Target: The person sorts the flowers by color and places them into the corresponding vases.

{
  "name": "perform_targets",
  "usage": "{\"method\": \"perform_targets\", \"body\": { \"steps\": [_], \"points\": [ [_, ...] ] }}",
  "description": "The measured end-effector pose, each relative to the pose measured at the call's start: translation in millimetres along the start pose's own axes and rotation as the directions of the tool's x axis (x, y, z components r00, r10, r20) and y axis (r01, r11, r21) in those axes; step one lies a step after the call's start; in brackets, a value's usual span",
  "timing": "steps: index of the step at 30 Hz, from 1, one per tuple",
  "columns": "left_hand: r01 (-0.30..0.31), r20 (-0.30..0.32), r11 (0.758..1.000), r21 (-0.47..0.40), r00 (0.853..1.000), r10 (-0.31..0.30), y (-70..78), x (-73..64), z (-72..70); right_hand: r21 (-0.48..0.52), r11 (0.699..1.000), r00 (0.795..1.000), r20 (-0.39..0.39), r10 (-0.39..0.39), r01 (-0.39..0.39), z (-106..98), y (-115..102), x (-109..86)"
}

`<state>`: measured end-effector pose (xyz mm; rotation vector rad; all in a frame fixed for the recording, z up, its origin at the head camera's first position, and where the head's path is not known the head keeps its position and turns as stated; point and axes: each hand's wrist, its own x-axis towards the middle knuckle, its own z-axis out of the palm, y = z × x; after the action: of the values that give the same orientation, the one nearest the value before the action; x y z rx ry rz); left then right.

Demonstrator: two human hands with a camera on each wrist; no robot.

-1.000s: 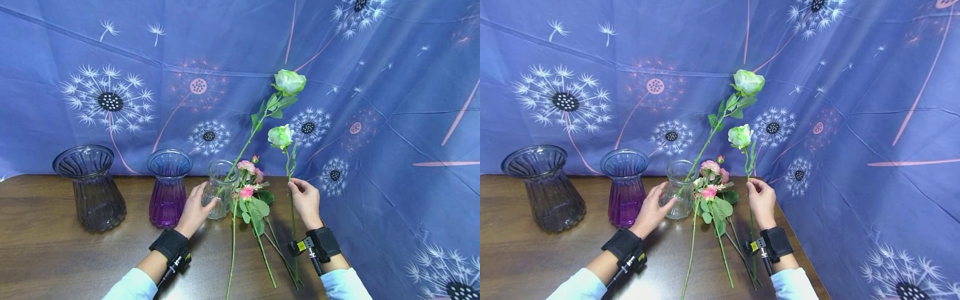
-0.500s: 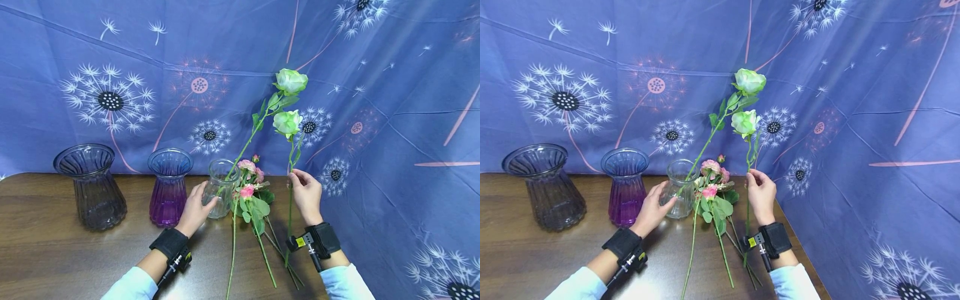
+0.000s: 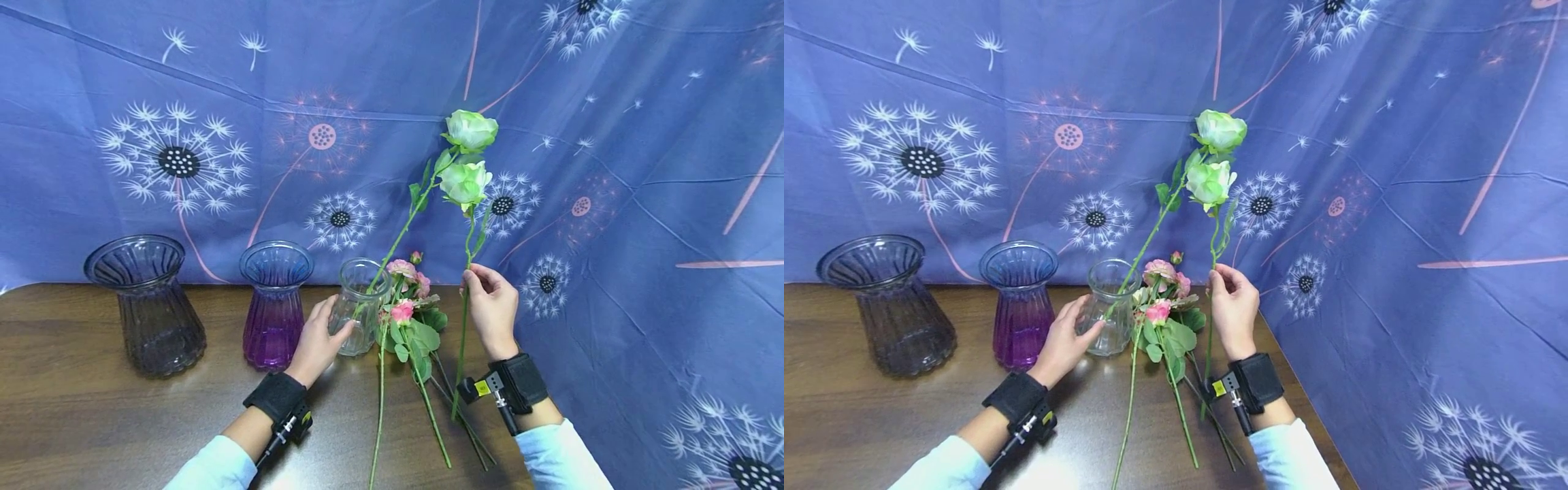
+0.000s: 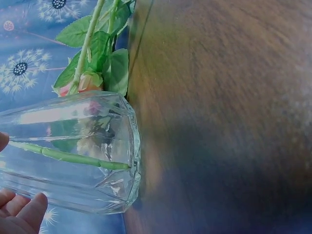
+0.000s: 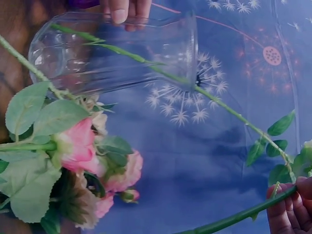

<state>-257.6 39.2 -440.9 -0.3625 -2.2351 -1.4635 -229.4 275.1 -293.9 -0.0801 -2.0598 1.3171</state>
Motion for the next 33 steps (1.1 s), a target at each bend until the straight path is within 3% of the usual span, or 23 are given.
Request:
{"method": "perform_targets", "body": {
  "steps": [19,29,33],
  "points": [
    [0.013,0.007,1.000,-0.002,1.000,-0.013,1.0,-1.4,-2.2,0.055,0.997,0.998,-0.009,-0.055,0.055,10,-26,12.6],
    [0.032,0.035,0.999,-0.024,0.999,-0.032,0.7,1.0,-2.4,0.206,0.972,0.993,-0.035,-0.112,0.117,14,-46,24.6],
    [0.029,0.036,0.999,-0.021,0.999,-0.029,0.4,0.9,-1.9,0.214,0.968,0.992,-0.048,-0.120,0.128,14,-52,26.9]
  ]
}}
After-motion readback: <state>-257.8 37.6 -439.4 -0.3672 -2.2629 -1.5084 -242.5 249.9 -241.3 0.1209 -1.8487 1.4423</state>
